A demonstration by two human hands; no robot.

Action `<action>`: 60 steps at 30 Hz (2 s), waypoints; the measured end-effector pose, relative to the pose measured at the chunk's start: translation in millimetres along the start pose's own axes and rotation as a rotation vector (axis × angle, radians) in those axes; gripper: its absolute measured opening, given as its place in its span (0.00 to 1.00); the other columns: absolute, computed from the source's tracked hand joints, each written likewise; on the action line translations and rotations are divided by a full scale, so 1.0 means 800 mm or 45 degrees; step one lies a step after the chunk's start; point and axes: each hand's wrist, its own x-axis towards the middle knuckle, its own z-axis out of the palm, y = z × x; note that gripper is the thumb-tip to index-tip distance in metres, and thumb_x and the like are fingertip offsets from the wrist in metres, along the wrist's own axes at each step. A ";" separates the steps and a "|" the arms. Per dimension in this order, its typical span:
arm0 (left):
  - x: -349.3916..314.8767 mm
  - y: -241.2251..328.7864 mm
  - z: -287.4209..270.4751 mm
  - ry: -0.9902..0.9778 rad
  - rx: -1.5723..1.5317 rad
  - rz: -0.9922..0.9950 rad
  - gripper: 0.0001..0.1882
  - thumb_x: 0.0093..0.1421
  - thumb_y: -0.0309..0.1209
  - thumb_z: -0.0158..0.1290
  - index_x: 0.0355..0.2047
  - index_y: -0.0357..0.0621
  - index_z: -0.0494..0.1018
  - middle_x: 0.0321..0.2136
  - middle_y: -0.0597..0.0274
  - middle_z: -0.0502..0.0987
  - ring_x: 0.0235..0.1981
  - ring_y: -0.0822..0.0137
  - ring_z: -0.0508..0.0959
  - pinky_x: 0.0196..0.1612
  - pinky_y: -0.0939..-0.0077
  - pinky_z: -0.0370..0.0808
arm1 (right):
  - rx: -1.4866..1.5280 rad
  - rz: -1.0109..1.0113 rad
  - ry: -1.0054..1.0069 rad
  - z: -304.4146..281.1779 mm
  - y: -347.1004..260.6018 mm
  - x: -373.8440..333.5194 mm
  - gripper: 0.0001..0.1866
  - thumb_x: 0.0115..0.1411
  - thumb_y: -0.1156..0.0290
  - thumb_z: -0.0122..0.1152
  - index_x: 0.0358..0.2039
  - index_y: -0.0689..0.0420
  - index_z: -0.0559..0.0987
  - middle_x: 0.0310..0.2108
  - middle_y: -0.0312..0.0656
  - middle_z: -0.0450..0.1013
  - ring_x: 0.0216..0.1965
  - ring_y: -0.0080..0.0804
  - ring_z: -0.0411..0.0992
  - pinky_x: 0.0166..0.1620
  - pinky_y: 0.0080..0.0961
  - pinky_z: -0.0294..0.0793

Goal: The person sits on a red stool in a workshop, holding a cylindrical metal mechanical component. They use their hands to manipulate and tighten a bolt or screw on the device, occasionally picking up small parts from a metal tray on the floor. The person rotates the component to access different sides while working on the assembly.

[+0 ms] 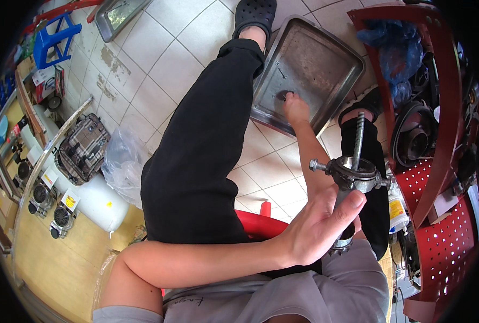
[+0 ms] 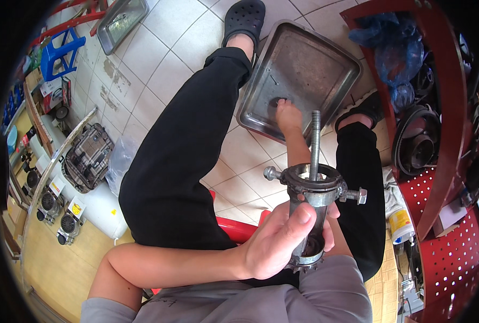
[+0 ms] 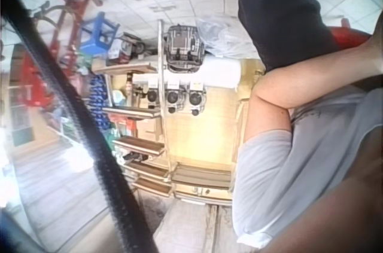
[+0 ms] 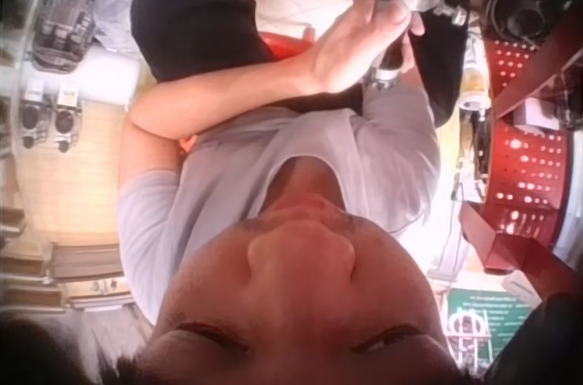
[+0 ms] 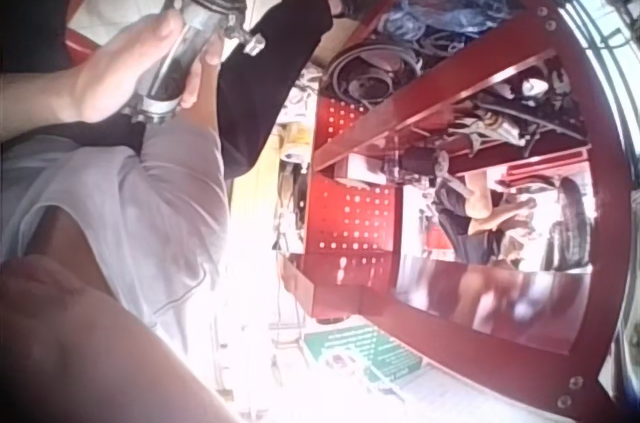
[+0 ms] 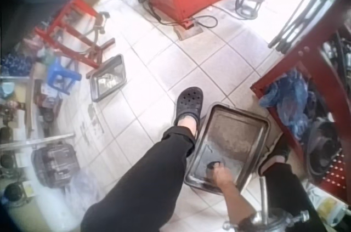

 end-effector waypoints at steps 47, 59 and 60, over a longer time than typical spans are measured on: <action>0.037 -0.025 0.017 0.052 0.420 -0.055 0.37 0.59 0.66 0.35 0.26 0.37 0.64 0.19 0.60 0.69 0.23 0.70 0.71 0.30 0.75 0.68 | 1.918 0.572 -0.420 -0.040 0.059 -0.005 0.07 0.58 0.71 0.47 0.27 0.57 0.74 0.20 0.34 0.67 0.16 0.21 0.64 0.18 0.19 0.63; 0.033 -0.034 0.017 0.016 0.437 -0.043 0.36 0.59 0.66 0.36 0.27 0.38 0.64 0.19 0.60 0.70 0.22 0.73 0.70 0.28 0.78 0.67 | 0.841 0.040 -0.701 0.114 -0.017 -0.105 0.12 0.51 0.65 0.52 0.24 0.60 0.80 0.21 0.46 0.72 0.23 0.38 0.73 0.26 0.35 0.74; 0.033 -0.033 0.018 0.007 0.432 -0.055 0.36 0.59 0.66 0.37 0.27 0.38 0.64 0.19 0.60 0.70 0.22 0.73 0.70 0.28 0.78 0.67 | 0.654 -0.190 -0.520 0.142 0.001 -0.107 0.13 0.50 0.65 0.53 0.25 0.60 0.81 0.22 0.48 0.74 0.26 0.42 0.74 0.29 0.37 0.75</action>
